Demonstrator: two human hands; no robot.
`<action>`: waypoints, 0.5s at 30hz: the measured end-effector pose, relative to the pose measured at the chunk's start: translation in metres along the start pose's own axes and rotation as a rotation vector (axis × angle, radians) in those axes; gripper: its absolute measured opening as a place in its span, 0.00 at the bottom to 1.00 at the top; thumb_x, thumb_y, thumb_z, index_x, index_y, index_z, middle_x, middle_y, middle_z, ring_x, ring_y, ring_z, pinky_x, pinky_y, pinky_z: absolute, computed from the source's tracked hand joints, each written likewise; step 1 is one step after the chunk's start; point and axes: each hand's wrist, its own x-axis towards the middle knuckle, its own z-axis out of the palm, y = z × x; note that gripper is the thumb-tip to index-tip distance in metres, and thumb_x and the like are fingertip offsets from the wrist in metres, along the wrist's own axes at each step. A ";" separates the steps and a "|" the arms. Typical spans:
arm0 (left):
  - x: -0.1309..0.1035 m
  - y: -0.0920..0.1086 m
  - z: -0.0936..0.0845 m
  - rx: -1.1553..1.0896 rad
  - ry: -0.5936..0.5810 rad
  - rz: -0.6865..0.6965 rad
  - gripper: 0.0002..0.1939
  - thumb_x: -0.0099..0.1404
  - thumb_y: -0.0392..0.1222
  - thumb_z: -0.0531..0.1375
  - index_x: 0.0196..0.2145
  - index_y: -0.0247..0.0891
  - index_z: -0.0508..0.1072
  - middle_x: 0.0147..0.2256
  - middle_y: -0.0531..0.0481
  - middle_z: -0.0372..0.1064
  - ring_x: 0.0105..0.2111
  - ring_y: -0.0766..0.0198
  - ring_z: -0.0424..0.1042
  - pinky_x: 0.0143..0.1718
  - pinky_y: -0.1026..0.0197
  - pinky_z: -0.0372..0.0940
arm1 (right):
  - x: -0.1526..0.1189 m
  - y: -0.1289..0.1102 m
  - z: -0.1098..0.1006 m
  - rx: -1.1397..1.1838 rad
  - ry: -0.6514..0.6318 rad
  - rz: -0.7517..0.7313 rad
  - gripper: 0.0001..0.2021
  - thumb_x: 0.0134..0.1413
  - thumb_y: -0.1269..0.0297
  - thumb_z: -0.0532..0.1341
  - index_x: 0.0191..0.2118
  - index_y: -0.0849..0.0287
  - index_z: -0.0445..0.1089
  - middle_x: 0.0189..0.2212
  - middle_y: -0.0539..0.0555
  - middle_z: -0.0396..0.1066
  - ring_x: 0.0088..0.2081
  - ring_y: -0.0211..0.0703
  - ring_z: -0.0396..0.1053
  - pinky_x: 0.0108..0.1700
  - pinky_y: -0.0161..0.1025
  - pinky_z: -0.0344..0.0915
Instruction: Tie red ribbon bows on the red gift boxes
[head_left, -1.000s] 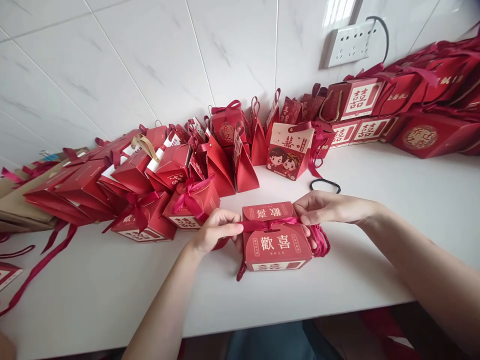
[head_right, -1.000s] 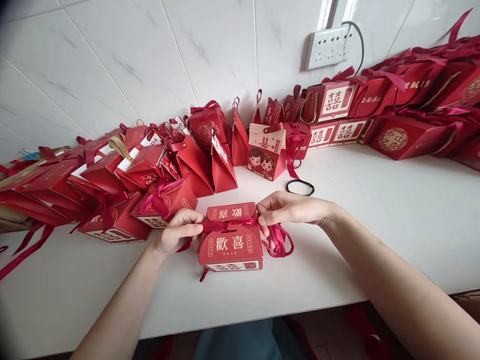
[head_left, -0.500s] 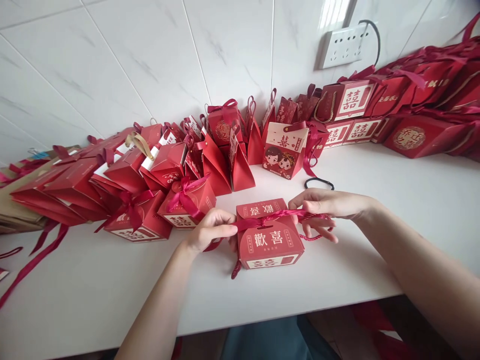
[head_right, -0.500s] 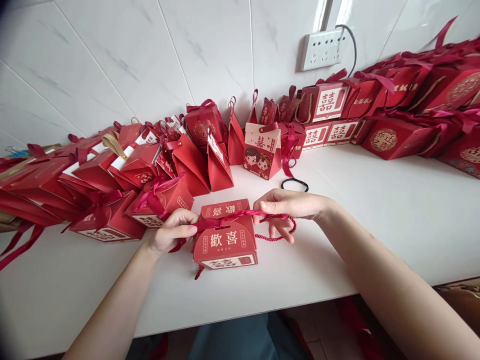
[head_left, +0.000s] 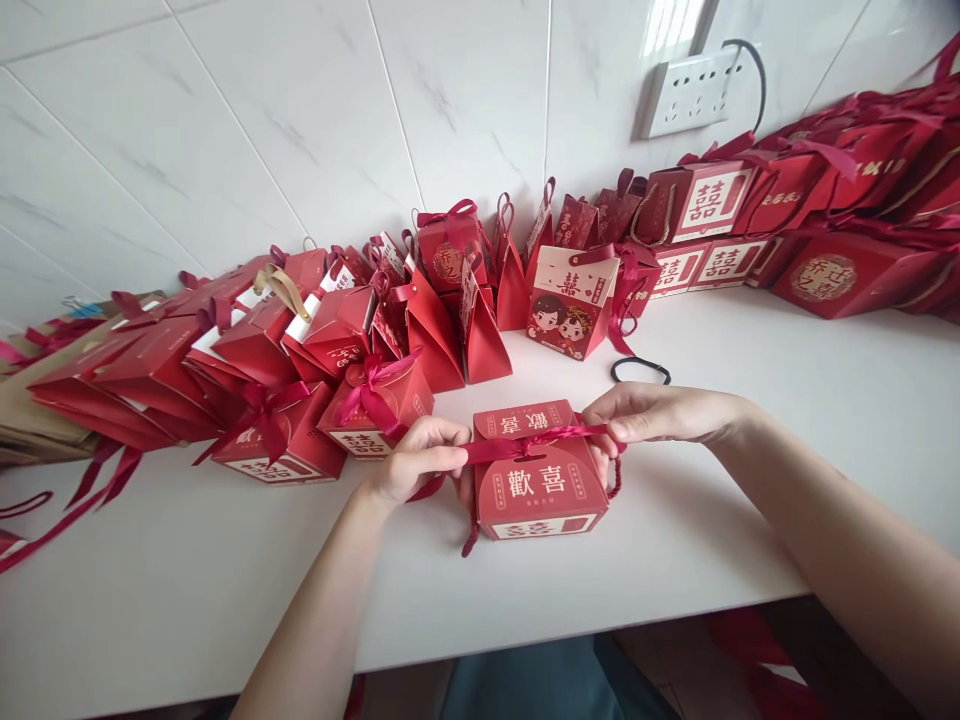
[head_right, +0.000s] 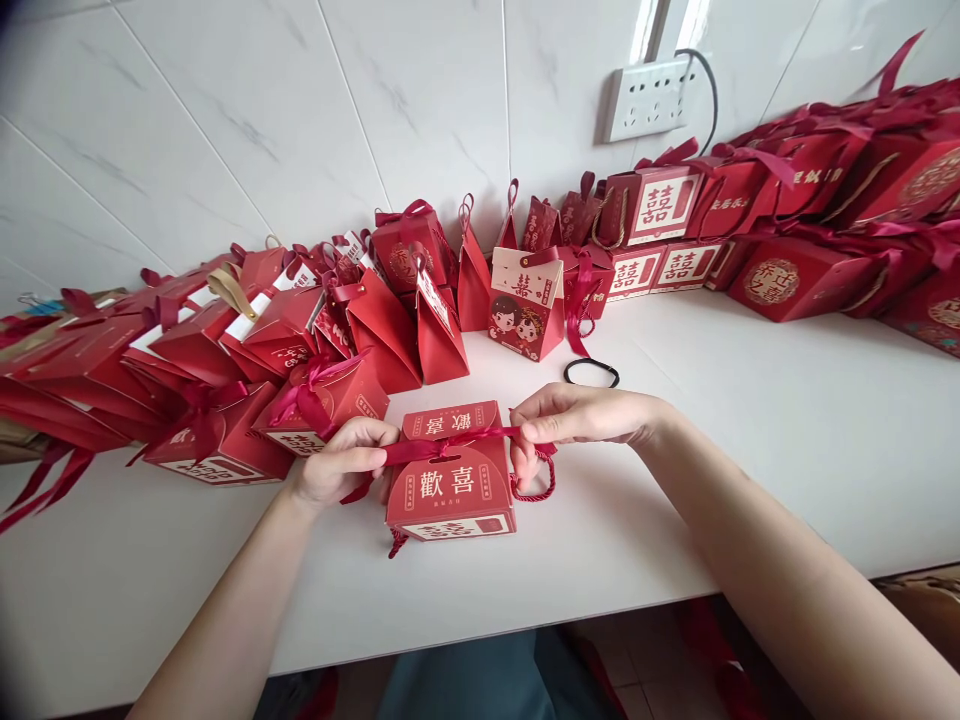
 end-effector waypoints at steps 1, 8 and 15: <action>0.000 0.001 0.000 -0.003 -0.002 -0.001 0.19 0.49 0.49 0.65 0.16 0.34 0.62 0.14 0.48 0.68 0.15 0.64 0.68 0.18 0.67 0.57 | 0.000 0.001 0.000 0.022 0.005 -0.016 0.20 0.54 0.49 0.62 0.26 0.64 0.66 0.22 0.50 0.68 0.23 0.32 0.62 0.28 0.32 0.59; 0.000 -0.001 -0.001 -0.013 -0.035 -0.029 0.19 0.50 0.48 0.66 0.17 0.35 0.62 0.17 0.47 0.70 0.14 0.66 0.66 0.18 0.66 0.58 | 0.003 -0.002 0.004 0.089 0.065 0.012 0.19 0.59 0.51 0.58 0.27 0.63 0.65 0.21 0.54 0.73 0.24 0.36 0.69 0.33 0.36 0.65; 0.000 -0.005 -0.001 -0.026 -0.052 -0.034 0.17 0.51 0.47 0.66 0.18 0.34 0.64 0.17 0.48 0.70 0.15 0.67 0.66 0.18 0.66 0.60 | 0.002 -0.002 0.003 0.012 0.012 0.049 0.16 0.52 0.54 0.65 0.28 0.62 0.64 0.24 0.55 0.75 0.27 0.40 0.71 0.31 0.35 0.63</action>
